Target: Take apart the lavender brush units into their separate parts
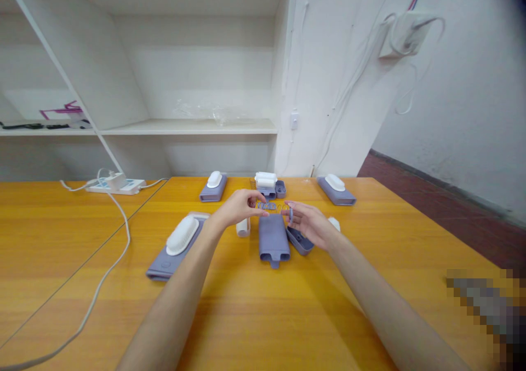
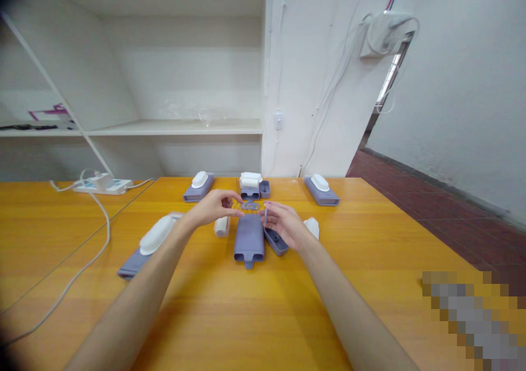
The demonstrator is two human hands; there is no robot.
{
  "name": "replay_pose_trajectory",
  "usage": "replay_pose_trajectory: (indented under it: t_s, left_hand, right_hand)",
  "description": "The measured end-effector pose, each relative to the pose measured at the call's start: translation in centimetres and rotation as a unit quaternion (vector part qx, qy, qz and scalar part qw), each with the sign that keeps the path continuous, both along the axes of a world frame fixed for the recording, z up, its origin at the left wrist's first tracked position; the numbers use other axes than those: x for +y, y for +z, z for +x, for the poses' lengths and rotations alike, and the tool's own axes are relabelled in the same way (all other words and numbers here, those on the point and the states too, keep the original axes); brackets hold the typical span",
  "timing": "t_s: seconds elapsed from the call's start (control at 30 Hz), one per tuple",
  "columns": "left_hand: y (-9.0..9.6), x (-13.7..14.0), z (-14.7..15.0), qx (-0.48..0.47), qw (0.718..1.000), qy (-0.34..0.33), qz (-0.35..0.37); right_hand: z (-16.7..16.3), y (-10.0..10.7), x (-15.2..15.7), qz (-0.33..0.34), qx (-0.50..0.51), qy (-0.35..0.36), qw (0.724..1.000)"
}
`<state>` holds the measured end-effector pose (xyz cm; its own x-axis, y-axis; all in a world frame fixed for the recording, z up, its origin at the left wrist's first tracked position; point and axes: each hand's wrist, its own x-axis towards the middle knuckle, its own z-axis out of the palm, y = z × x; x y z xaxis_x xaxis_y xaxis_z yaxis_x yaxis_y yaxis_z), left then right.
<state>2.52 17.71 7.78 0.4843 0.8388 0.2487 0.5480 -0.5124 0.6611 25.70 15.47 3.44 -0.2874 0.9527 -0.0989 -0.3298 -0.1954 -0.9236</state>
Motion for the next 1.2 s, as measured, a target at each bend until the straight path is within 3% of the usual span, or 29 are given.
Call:
replay_pose_trajectory:
  t_s: [0.17, 0.43, 0.73, 0.93, 1.1, 1.2]
  left_hand:
    - [0.2, -0.1, 0.1, 0.014, 0.999, 0.028, 0.032]
    - [1.4, -0.8, 0.2, 0.009, 0.999, 0.025, 0.033]
    - [1.6, -1.2, 0.4, 0.023, 0.996, 0.051, 0.068]
    - [1.5, -0.7, -0.2, 0.03, 0.996, 0.078, -0.001]
    - [0.8, 0.1, -1.4, 0.066, 0.991, 0.102, -0.062]
    - [0.4, 0.3, -1.7, 0.088, 0.986, 0.11, -0.085]
  right_hand:
    - [0.3, 0.6, -0.3, -0.042, -0.039, 0.027, 0.998]
    - [0.9, 2.4, -0.8, -0.007, -0.028, 0.033, 0.999]
    - [0.7, 2.5, -0.5, 0.176, -0.082, -0.071, 0.978]
    - [1.0, 3.1, -0.4, 0.263, -0.116, -0.099, 0.953]
    - [1.8, 2.9, 0.1, 0.238, -0.245, -0.155, 0.927]
    - [2.1, 2.0, 0.4, 0.202, -0.374, -0.107, 0.899]
